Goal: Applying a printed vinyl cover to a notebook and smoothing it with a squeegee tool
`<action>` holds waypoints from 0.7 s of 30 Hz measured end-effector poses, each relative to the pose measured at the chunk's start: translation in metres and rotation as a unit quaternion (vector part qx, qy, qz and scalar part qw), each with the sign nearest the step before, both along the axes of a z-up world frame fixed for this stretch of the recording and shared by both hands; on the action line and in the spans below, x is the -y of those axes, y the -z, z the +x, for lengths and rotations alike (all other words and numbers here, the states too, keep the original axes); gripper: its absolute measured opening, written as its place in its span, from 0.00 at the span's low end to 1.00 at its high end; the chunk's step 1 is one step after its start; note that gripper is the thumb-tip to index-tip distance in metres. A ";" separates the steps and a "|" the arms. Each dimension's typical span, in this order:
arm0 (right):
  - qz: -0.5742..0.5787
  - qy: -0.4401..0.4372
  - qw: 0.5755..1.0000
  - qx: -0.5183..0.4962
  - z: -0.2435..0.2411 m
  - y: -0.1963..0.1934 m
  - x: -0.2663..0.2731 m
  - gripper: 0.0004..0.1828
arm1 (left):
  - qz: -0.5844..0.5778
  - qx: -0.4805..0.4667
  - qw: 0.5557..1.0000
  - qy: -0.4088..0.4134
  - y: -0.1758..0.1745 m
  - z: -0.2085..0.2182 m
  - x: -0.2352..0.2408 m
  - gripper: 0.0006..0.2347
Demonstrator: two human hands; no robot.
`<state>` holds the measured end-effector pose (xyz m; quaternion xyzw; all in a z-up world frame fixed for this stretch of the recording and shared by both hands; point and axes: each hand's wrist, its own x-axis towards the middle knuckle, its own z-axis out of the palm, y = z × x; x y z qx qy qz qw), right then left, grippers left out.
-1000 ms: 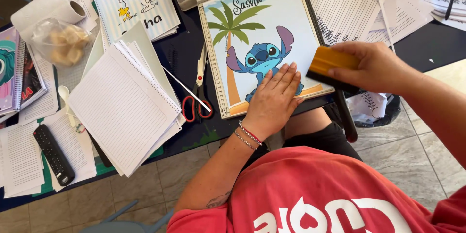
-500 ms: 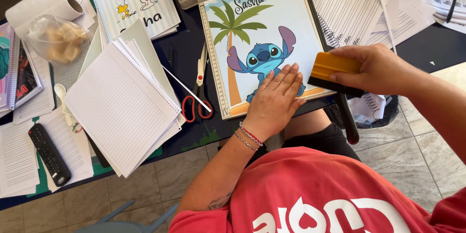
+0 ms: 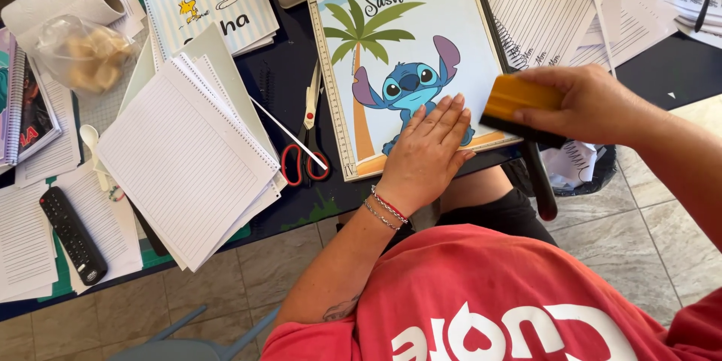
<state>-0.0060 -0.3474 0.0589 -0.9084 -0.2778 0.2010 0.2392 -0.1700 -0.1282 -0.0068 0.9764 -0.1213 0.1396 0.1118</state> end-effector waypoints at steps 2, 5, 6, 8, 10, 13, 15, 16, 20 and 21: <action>-0.010 -0.022 1.000 0.001 -0.002 0.000 0.000 0.30 | 0.004 0.000 1.000 0.001 0.000 -0.001 0.000 0.24; 0.009 -0.013 0.999 0.036 0.005 0.010 0.005 0.31 | 0.008 0.000 1.000 0.000 0.002 0.000 0.000 0.25; 0.009 -0.014 0.999 0.038 0.003 0.008 0.005 0.31 | 0.008 0.002 1.000 -0.001 0.002 0.001 0.000 0.25; 0.004 -0.058 0.998 -0.024 -0.004 0.004 0.005 0.33 | 0.013 0.009 1.000 0.003 0.002 0.000 0.000 0.22; 0.063 -0.016 0.998 -0.020 -0.006 -0.007 0.005 0.31 | 0.015 0.018 1.000 -0.003 -0.002 -0.002 0.001 0.21; 0.128 0.049 0.990 0.024 -0.002 -0.010 0.021 0.28 | 0.011 0.024 1.000 -0.010 -0.006 -0.001 0.004 0.19; 0.134 0.072 0.986 0.063 0.001 0.002 0.037 0.29 | 0.007 0.017 1.000 -0.014 -0.005 -0.001 0.003 0.19; 0.147 0.074 0.983 0.076 0.002 0.012 0.046 0.28 | 0.012 0.020 1.000 -0.011 -0.004 -0.002 0.004 0.18; 0.172 0.118 0.975 0.076 -0.002 0.027 0.066 0.28 | -0.009 0.033 0.999 0.013 -0.006 -0.003 0.002 0.15; 0.174 0.119 0.975 0.076 -0.002 0.031 0.068 0.28 | -0.008 0.033 0.999 0.014 -0.008 -0.003 0.001 0.15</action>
